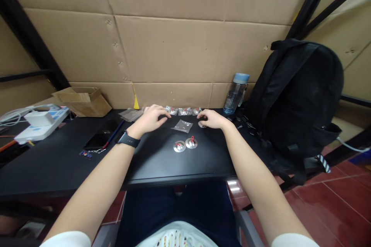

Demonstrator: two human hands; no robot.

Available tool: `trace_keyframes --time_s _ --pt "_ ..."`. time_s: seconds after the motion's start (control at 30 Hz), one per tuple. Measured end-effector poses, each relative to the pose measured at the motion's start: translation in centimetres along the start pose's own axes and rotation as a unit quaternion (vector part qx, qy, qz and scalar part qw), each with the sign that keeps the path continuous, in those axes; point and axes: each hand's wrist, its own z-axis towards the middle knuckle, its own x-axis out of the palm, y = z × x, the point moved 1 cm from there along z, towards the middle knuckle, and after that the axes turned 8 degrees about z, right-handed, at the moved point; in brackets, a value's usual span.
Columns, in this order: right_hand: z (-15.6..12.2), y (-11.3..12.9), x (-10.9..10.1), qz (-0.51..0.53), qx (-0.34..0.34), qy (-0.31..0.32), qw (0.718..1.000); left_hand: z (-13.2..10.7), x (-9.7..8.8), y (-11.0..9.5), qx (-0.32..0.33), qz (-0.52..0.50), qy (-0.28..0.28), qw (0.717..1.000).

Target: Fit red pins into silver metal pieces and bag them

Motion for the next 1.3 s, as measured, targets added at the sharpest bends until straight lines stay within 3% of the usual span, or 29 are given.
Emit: trace_keyframes --time_s 0.1,0.2,0.27,0.37,0.47,0.57,0.67,0.8,0.97,1.13,1.2,1.3 --pt "-0.3 1.3 0.1 0.058 -0.020 0.069 0.996 -0.5 -0.6 0.2 0.017 -0.055 0.049 0.997" --pt "-0.8 3.5 0.6 0.154 -0.043 0.218 0.963 -0.7 -0.3 -2.4 0.089 -0.101 0.129 0.982" --pt "-0.9 5.0 1.1 0.167 -0.058 0.270 0.946 -0.7 0.4 -4.7 0.124 -0.050 0.137 0.982" --pt "-0.9 6.5 1.8 0.100 -0.087 0.254 0.958 -0.8 1.4 -7.2 0.160 0.003 0.152 0.975" --pt "-0.9 6.9 2.3 0.039 -0.099 0.220 0.970 -1.0 2.0 -8.2 0.166 0.035 0.143 0.975" --pt "-0.9 7.0 2.6 0.020 -0.105 0.202 0.973 -1.1 2.4 -8.2 0.159 0.067 0.115 0.978" --pt "-1.0 7.0 2.7 0.025 -0.096 0.225 0.969 -1.1 2.8 -8.0 0.165 0.079 0.099 0.978" --pt "-1.1 6.8 2.4 0.033 -0.080 0.267 0.960 -0.9 3.3 -7.6 0.169 0.095 0.099 0.976" --pt "-1.0 6.1 1.8 0.003 -0.052 0.264 0.963 -1.0 3.3 -7.5 0.169 0.123 0.092 0.974" --pt "-1.2 6.2 1.7 0.009 -0.069 0.268 0.961 -1.0 2.9 -7.5 0.146 0.112 0.029 0.982" --pt "-1.3 6.3 1.6 0.031 -0.091 0.245 0.965 -0.9 2.8 -7.2 0.115 0.093 0.012 0.989" --pt "-1.2 6.1 1.0 0.076 -0.113 0.128 0.982 -0.7 2.9 -6.4 0.048 0.066 -0.015 0.997"
